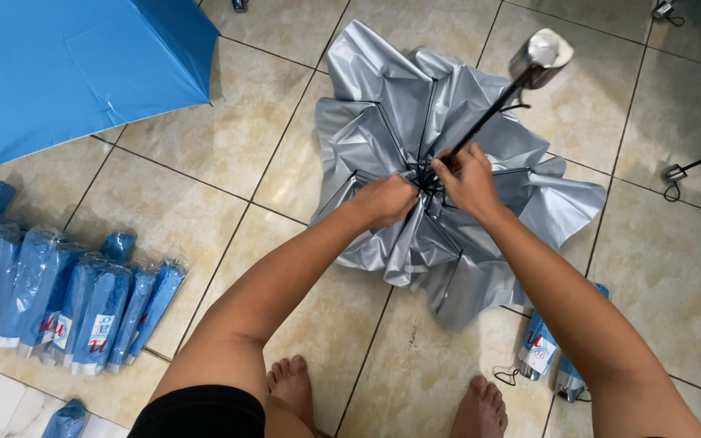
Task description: The person folds a silver-lined umbrella by gathering the fabric toward the center, sliding it into a clear plastic sleeve, and securing it into a cylindrical shape.
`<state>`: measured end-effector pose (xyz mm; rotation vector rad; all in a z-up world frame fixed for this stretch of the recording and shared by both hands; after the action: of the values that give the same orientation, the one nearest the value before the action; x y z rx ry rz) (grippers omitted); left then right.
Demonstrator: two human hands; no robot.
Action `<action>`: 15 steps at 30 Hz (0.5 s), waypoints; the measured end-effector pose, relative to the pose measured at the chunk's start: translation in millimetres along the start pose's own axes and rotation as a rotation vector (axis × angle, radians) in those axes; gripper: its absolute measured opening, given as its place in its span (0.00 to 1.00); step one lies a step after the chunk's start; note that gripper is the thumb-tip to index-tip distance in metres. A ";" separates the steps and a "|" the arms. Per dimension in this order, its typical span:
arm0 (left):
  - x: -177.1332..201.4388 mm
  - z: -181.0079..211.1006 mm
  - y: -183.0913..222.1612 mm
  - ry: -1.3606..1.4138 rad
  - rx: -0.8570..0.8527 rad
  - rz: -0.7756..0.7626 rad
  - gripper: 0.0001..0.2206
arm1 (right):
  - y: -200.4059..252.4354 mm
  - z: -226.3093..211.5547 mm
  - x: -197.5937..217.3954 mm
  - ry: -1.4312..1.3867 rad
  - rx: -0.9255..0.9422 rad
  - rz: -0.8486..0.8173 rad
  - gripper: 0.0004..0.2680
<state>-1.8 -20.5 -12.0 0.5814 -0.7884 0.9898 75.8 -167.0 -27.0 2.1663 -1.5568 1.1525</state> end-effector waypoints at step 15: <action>5.7 -16.6 -1.9 0.215 0.021 0.202 0.12 | 12.8 -53.9 1.8 -0.139 0.169 -0.167 0.06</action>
<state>7.0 -6.2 -17.3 0.4101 -0.6543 1.2257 40.0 -141.5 6.9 2.4804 -1.3414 1.1387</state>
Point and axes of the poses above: each hand's wrist, its own y-axis away from the middle knuckle, its own x-axis out of the back of the hand, z = x × y, the point moved 5 cm from there along -y, towards the middle knuckle, and after that the axes turned 2 degrees about y, right-handed, at the moved point
